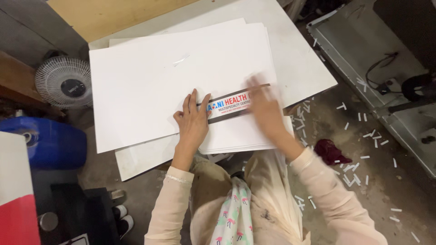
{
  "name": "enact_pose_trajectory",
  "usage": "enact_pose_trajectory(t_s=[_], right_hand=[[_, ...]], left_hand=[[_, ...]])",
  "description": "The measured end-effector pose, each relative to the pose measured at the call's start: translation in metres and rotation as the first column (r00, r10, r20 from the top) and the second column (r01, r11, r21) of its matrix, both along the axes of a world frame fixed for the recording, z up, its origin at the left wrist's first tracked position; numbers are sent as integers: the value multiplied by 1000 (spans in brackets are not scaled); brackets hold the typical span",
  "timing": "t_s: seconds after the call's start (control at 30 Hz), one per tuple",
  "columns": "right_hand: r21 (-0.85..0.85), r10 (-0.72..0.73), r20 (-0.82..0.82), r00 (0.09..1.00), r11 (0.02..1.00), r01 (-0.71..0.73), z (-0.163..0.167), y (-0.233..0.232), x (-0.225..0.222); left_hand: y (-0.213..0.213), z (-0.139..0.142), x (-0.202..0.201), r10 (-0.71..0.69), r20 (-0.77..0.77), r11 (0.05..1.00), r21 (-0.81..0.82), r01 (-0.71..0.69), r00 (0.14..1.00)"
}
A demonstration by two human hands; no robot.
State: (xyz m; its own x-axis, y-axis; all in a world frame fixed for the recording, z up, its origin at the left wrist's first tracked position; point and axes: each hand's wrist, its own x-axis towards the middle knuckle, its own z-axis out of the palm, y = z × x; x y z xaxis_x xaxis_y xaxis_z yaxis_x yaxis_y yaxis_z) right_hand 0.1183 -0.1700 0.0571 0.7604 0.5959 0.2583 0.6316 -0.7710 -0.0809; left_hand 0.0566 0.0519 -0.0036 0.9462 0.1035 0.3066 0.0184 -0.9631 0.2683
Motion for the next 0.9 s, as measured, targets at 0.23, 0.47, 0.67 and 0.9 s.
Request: enact_pose_trajectory(t_s=[0.23, 0.47, 0.67, 0.9], right_hand=[[214, 196, -295, 935, 967, -135, -27, 2, -19], [-50, 113, -85, 990, 992, -117, -53, -53, 9], [19, 67, -59, 996, 998, -66, -57, -41, 19], [17, 34, -35, 999, 999, -33, -45, -50, -15]], left_hand=[[15, -5, -9, -6, -8, 1000, 1, 6, 1000], [-28, 2, 11, -56, -204, 989, 126, 83, 977], [-81, -1, 17, -333, -18, 942, 40, 334, 943], [-77, 9, 18, -315, -44, 948, 32, 316, 948]])
